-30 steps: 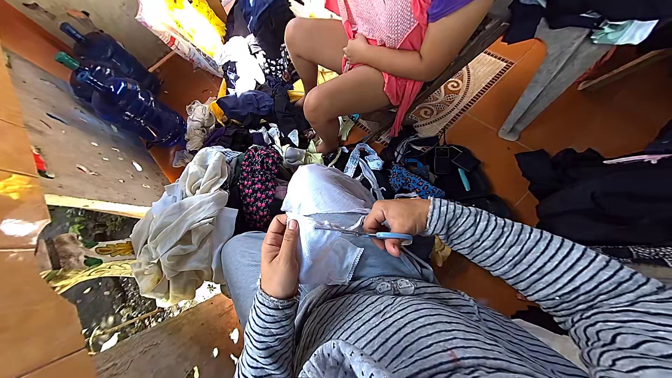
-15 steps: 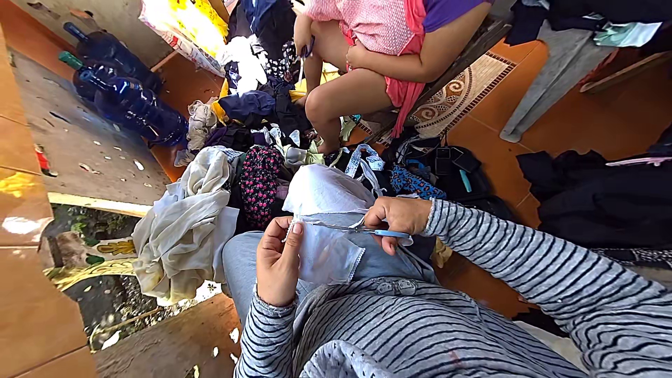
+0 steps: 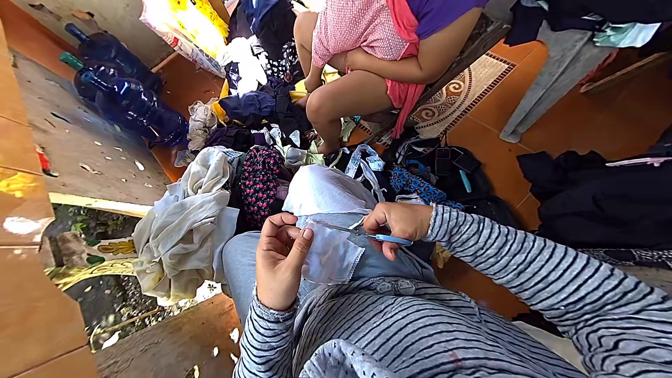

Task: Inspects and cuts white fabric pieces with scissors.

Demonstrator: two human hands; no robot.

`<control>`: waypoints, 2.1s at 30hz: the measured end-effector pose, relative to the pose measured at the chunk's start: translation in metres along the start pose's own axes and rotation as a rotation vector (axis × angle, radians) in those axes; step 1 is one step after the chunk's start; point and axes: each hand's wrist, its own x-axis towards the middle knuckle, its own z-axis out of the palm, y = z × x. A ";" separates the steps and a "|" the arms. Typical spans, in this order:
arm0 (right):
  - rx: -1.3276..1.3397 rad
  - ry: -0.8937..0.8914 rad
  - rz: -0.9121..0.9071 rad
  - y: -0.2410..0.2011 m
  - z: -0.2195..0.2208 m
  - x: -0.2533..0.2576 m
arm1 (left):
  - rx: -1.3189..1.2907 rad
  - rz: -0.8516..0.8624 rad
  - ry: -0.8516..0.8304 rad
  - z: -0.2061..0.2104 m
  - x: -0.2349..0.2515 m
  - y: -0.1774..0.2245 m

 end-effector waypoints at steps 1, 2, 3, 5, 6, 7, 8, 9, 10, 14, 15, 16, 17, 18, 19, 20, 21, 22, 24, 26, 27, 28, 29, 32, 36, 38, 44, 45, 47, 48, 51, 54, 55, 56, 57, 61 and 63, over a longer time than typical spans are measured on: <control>-0.009 -0.006 -0.021 0.000 0.002 0.000 | 0.001 0.002 -0.002 0.001 0.000 0.000; -0.017 -0.005 -0.036 0.000 0.004 0.001 | 0.000 0.003 -0.012 0.001 0.000 -0.001; -0.026 -0.002 -0.045 -0.001 0.006 0.002 | 0.003 0.003 -0.022 0.002 0.000 -0.001; -0.039 0.006 -0.055 -0.004 0.009 0.003 | 0.019 0.003 -0.043 0.005 0.000 -0.001; -0.045 0.009 -0.055 -0.004 0.010 0.004 | 0.031 0.004 -0.056 0.006 0.000 -0.001; -0.041 0.012 -0.055 -0.004 0.011 0.004 | 0.039 0.006 -0.076 0.007 0.000 -0.002; -0.028 0.017 -0.058 -0.004 0.012 0.005 | 0.038 0.007 -0.101 0.007 0.000 -0.003; -0.009 0.024 -0.064 -0.002 0.013 0.005 | 0.034 0.005 -0.132 0.007 0.001 -0.004; 0.008 0.026 -0.072 0.000 0.014 0.005 | 0.020 0.004 -0.164 0.007 0.003 -0.005; 0.090 0.000 -0.084 0.005 0.016 0.001 | -0.019 0.007 -0.333 0.004 0.012 -0.010; 0.106 -0.008 -0.091 0.007 0.017 -0.001 | -0.018 0.012 -0.382 0.004 0.015 -0.010; 0.115 -0.015 -0.098 0.009 0.017 -0.003 | -0.018 0.014 -0.429 0.005 0.017 -0.011; 0.132 -0.021 -0.105 0.010 0.018 -0.006 | -0.015 0.009 -0.471 0.007 0.019 -0.011; 0.143 -0.030 -0.119 0.010 0.019 -0.008 | -0.012 -0.002 -0.508 0.010 0.021 -0.011; 0.151 -0.043 -0.139 0.011 0.020 -0.011 | -0.007 -0.021 -0.540 0.013 0.021 -0.012; 0.148 -0.047 -0.159 0.011 0.021 -0.014 | 0.003 -0.042 -0.568 0.017 0.021 -0.013; 0.145 -0.046 -0.176 0.012 0.022 -0.017 | 0.018 -0.062 -0.584 0.022 0.021 -0.014; 0.156 -0.039 -0.185 0.013 0.023 -0.019 | 0.033 -0.080 -0.588 0.026 0.020 -0.015; 0.191 -0.015 -0.202 0.018 0.024 -0.024 | 0.061 -0.108 -0.582 0.033 0.020 -0.016; 0.241 0.038 -0.236 0.024 0.027 -0.029 | 0.105 -0.131 -0.564 0.040 0.022 -0.016; 0.268 0.064 -0.243 0.026 0.028 -0.032 | 0.126 -0.137 -0.547 0.044 0.022 -0.017; 0.305 0.097 -0.257 0.028 0.029 -0.035 | 0.148 -0.138 -0.522 0.047 0.023 -0.019; 0.358 0.158 -0.283 0.032 0.030 -0.037 | 0.174 -0.135 -0.490 0.050 0.023 -0.022; 0.445 0.480 -0.436 0.041 0.033 -0.032 | 0.180 -0.147 -0.405 0.051 0.025 -0.028; 0.331 0.551 -0.481 0.023 0.028 -0.020 | 0.114 -0.140 -0.522 0.048 0.023 -0.025; 0.382 0.408 -0.446 0.008 0.033 -0.018 | 0.099 -0.097 -0.579 0.048 0.019 -0.022; 0.208 0.786 -0.311 -0.012 0.008 -0.019 | 0.169 0.004 -0.388 0.029 0.017 -0.014; -0.026 0.996 -0.206 -0.013 -0.006 -0.023 | 0.185 0.010 -0.334 0.025 0.017 -0.014; -0.451 1.238 0.090 -0.017 -0.031 -0.027 | 0.216 0.043 -0.242 0.019 0.016 -0.016; -0.497 1.260 0.136 -0.021 -0.037 -0.027 | 0.227 0.057 -0.215 0.017 0.017 -0.016; -0.231 1.031 -0.086 -0.035 -0.021 -0.013 | 0.232 0.086 -0.196 0.019 0.021 -0.014; 0.058 0.675 -0.234 -0.047 0.021 0.013 | 0.237 0.116 -0.178 0.022 0.025 -0.015; 0.106 0.623 -0.240 -0.050 0.031 0.021 | 0.236 0.115 -0.166 0.022 0.026 -0.016; 0.143 0.596 -0.245 -0.055 0.037 0.025 | 0.232 0.109 -0.170 0.020 0.026 -0.016; 0.171 0.587 -0.260 -0.059 0.039 0.027 | 0.223 0.087 -0.209 0.014 0.026 -0.017; 0.209 0.676 -0.404 -0.070 0.010 0.024 | 0.229 -0.048 -0.454 -0.018 0.018 -0.019; 0.170 0.761 -0.439 -0.076 -0.014 0.022 | 0.258 -0.110 -0.534 -0.037 0.013 -0.018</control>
